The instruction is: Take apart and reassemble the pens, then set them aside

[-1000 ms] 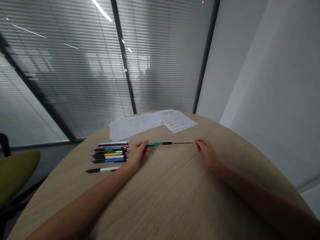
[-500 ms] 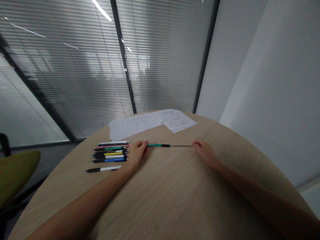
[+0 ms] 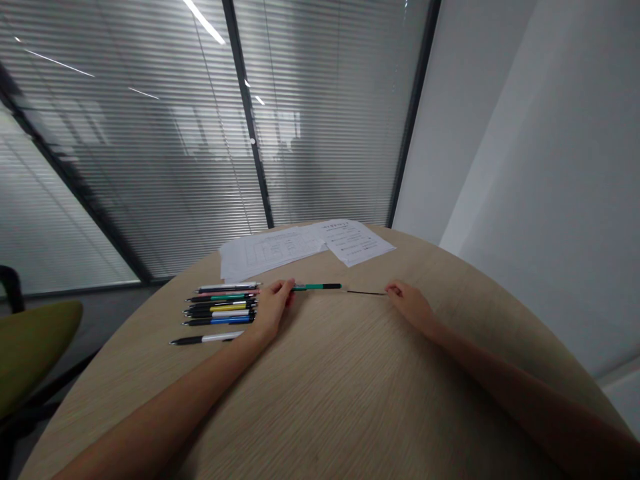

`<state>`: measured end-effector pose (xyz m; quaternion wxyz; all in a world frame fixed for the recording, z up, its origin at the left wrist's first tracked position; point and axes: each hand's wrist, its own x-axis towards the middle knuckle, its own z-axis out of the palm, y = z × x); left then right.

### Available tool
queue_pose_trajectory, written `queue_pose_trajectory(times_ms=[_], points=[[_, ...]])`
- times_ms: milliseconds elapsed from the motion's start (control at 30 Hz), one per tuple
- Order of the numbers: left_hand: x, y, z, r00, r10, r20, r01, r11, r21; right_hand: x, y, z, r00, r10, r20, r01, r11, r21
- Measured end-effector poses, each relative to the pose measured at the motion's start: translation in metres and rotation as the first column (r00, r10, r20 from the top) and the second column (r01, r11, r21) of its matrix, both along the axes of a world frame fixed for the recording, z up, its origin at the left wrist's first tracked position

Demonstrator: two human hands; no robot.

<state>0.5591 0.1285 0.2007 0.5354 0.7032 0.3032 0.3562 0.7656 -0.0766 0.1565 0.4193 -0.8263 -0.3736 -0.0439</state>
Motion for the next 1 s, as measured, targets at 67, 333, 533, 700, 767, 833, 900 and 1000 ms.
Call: queue_pose_trajectory(times_ms=[67,333,533,700,767,833,900,1000], points=[[0.000,-0.004,0.001,0.999,-0.048,-0.006,0.048,0.999,-0.001,0.000,0.001,0.000,0.999,0.023,0.033,-0.023,1.000,-0.022],[-0.001,-0.017,0.003,0.981,-0.194,-0.032,0.195,0.979,0.052,-0.003,0.003,0.001,0.970,0.158,0.186,-0.140,0.985,-0.105],[0.000,-0.018,0.007,0.978,-0.211,-0.002,0.210,0.973,0.093,-0.001,0.003,-0.002,0.926,0.190,0.327,-0.150,0.978,-0.141],[-0.002,-0.026,0.017,0.976,-0.217,0.017,0.213,0.968,0.131,-0.012,0.002,0.004,0.823,0.172,0.541,-0.142,0.985,-0.098],[-0.003,-0.029,0.020,0.974,-0.227,0.017,0.222,0.964,0.143,-0.021,0.001,0.009,0.776,0.233,0.586,-0.195,0.972,-0.127],[-0.004,-0.033,0.023,0.971,-0.241,0.008,0.236,0.958,0.160,-0.031,0.001,0.013,0.739,0.296,0.605,-0.249,0.955,-0.162],[-0.005,-0.035,0.027,0.968,-0.251,-0.005,0.248,0.951,0.184,-0.038,0.001,0.017,0.715,0.339,0.611,-0.283,0.940,-0.190],[-0.007,-0.038,0.034,0.964,-0.265,-0.021,0.263,0.936,0.234,-0.047,0.001,0.020,0.693,0.392,0.605,-0.325,0.919,-0.224]])
